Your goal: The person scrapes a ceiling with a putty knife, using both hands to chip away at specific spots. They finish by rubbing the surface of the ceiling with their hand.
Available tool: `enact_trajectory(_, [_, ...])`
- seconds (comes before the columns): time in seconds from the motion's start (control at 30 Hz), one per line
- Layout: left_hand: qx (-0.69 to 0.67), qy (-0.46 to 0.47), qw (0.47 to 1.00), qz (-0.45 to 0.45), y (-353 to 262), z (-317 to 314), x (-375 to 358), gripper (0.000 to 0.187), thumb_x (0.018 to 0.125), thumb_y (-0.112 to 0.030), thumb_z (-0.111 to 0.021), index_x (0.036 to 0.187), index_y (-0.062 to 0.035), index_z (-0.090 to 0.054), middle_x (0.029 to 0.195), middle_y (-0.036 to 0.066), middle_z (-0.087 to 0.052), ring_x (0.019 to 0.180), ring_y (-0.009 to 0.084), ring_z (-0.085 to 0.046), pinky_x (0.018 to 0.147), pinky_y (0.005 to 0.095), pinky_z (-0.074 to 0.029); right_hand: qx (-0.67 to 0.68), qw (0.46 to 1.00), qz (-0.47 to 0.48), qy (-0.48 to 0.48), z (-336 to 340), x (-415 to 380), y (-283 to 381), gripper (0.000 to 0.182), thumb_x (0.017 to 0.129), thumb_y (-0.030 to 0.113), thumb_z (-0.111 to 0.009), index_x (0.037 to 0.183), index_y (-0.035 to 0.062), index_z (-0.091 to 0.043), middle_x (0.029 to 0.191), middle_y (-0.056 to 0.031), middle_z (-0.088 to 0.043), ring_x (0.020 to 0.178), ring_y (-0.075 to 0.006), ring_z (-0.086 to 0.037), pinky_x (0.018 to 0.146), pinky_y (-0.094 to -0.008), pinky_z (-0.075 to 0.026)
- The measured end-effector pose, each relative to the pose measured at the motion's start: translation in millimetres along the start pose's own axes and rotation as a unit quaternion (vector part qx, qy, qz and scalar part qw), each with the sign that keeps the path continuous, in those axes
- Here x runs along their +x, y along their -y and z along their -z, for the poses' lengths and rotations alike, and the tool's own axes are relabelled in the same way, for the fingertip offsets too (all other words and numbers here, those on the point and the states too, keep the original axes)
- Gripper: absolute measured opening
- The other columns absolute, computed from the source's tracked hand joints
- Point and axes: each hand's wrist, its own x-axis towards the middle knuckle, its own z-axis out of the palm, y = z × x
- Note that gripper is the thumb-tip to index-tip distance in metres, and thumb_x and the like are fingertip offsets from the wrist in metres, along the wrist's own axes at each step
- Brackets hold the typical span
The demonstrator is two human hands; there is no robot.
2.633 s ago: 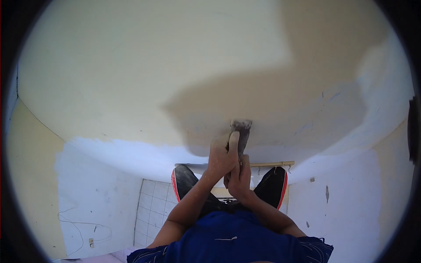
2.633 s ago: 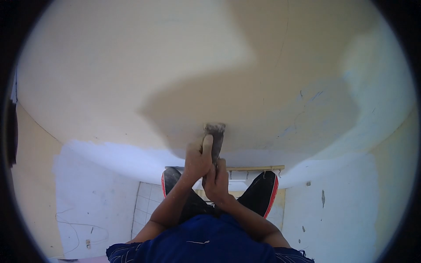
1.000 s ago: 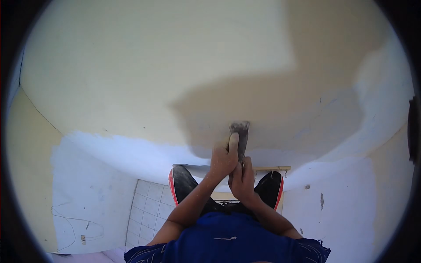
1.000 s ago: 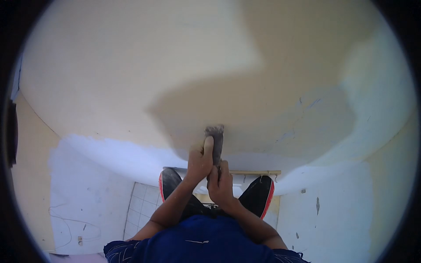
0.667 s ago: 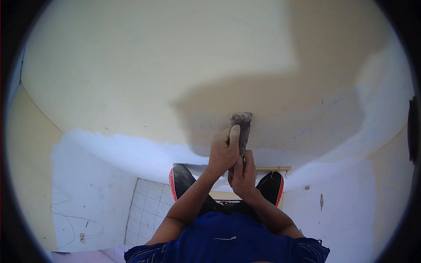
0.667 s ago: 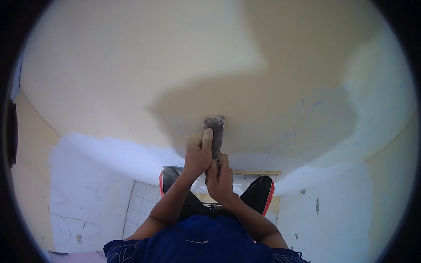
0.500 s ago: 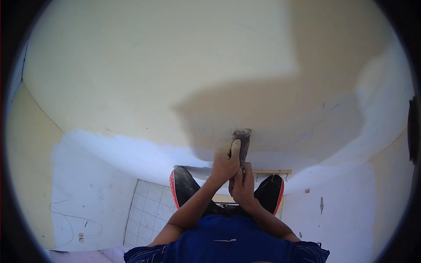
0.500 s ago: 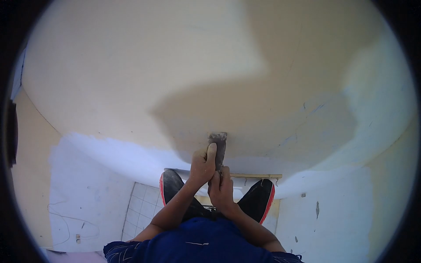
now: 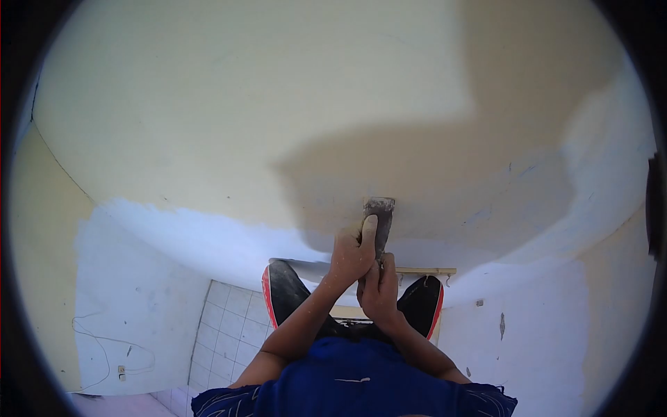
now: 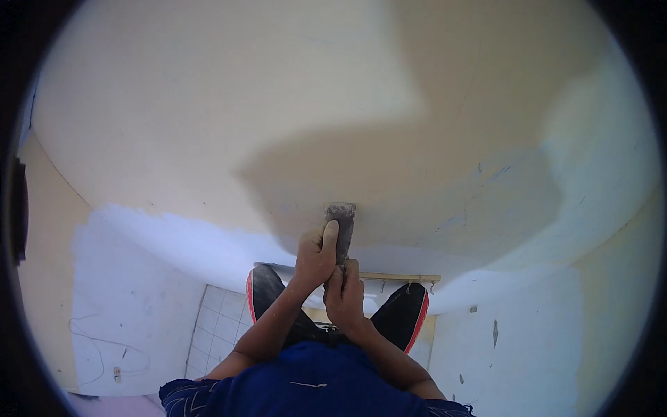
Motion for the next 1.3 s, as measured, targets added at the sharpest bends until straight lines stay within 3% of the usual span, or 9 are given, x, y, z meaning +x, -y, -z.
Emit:
enact_trajectory(0.2, [-0.042,-0.003,0.999,-0.014,-29.7,8.3,18.8,0.043,0.099,-0.030,-0.053,0.076,0.0064,-0.057,0.053,0.011,-0.049,0.053,0.0137,-0.043,0.049,0.0384,-0.037,-0.015,0.999,0.030,0.010,-1.3,21.7,35.2,0.016,0.102,0.016,-0.041,0.095,0.0022,-0.039,0.060,-0.0085,-0.051,0.049,-0.0154,-0.053,0.045,-0.0335,-0.039])
enact_trajectory(0.53, [-0.001,-0.001,1.000,-0.004,-0.1,4.6,3.0,0.043,0.099,-0.028,-0.052,0.075,0.0067,-0.057,0.054,0.016,-0.050,0.051,0.0147,-0.043,0.048,0.0392,-0.037,-0.008,1.000,0.016,-0.002,-3.1,3.5,-2.1,0.017,0.102,0.017,-0.042,0.095,0.0023,-0.039,0.059,-0.0075,-0.052,0.049,-0.0134,-0.052,0.045,-0.0319,-0.039])
enact_trajectory(0.63, [-0.025,-0.001,0.999,-0.019,-24.8,10.4,18.2,0.042,0.099,-0.028,-0.052,0.074,0.0063,-0.056,0.054,0.015,-0.049,0.051,0.0150,-0.043,0.049,0.0389,-0.037,-0.084,0.989,0.117,-0.015,-8.1,18.5,24.8,0.021,0.104,0.021,-0.040,0.093,0.0042,-0.036,0.059,-0.0001,-0.046,0.046,-0.0036,-0.043,0.039,-0.0231,-0.034])
enact_trajectory(0.7, [-0.043,0.000,0.999,-0.034,-27.3,13.3,19.2,0.042,0.099,-0.028,-0.052,0.074,0.0060,-0.056,0.054,0.015,-0.049,0.052,0.0150,-0.043,0.049,0.0386,-0.037,0.041,0.998,0.043,-0.003,-11.8,23.5,31.4,0.020,0.104,0.020,-0.041,0.092,0.0042,-0.037,0.060,-0.0003,-0.047,0.047,-0.0044,-0.043,0.041,-0.0240,-0.036])
enact_trajectory(0.83, [-0.008,-0.007,0.999,-0.033,-3.2,7.7,7.9,0.042,0.099,-0.029,-0.053,0.074,0.0054,-0.057,0.054,0.013,-0.048,0.053,0.0143,-0.042,0.049,0.0379,-0.037,0.001,1.000,0.021,-0.003,-6.8,10.3,3.4,0.017,0.103,0.018,-0.042,0.097,0.0013,-0.041,0.061,-0.0061,-0.051,0.051,-0.0127,-0.051,0.046,-0.0317,-0.039])
enact_trajectory(0.9, [0.008,-0.009,1.000,-0.029,10.5,3.1,-0.5,0.042,0.099,-0.029,-0.053,0.074,0.0052,-0.057,0.054,0.012,-0.048,0.053,0.0140,-0.042,0.049,0.0379,-0.036,-0.140,0.982,0.127,-0.028,-5.4,0.2,-11.4,0.016,0.102,0.016,-0.041,0.097,0.0013,-0.041,0.062,-0.0072,-0.052,0.053,-0.0130,-0.052,0.048,-0.0321,-0.040])
enact_trajectory(0.93, [0.008,-0.005,1.000,-0.012,15.2,1.8,-2.9,0.042,0.099,-0.029,-0.052,0.074,0.0052,-0.057,0.054,0.013,-0.048,0.053,0.0140,-0.042,0.049,0.0379,-0.036,-0.033,0.999,0.019,-0.012,-4.5,-2.6,-14.6,0.014,0.102,0.014,-0.042,0.097,0.0009,-0.041,0.064,-0.0099,-0.054,0.055,-0.0154,-0.054,0.050,-0.0340,-0.042])
enact_trajectory(1.13, [-0.030,-0.009,0.999,-0.025,-19.2,9.0,18.3,0.042,0.099,-0.028,-0.052,0.073,0.0047,-0.056,0.054,0.012,-0.047,0.052,0.0140,-0.041,0.049,0.0379,-0.036,-0.035,0.998,0.052,0.002,-5.0,21.5,25.1,0.014,0.101,0.013,-0.044,0.097,0.0008,-0.039,0.063,-0.0132,-0.053,0.054,-0.0211,-0.056,0.050,-0.0380,-0.042])
enact_trajectory(1.3, [-0.002,-0.028,0.999,-0.039,-5.9,9.9,8.1,0.041,0.099,-0.028,-0.052,0.075,0.0046,-0.055,0.053,0.014,-0.047,0.050,0.0167,-0.040,0.049,0.0383,-0.036,-0.014,1.000,0.022,0.011,-7.1,11.8,2.0,0.016,0.102,0.016,-0.043,0.097,0.0015,-0.039,0.063,-0.0106,-0.053,0.054,-0.0166,-0.055,0.048,-0.0351,-0.041])
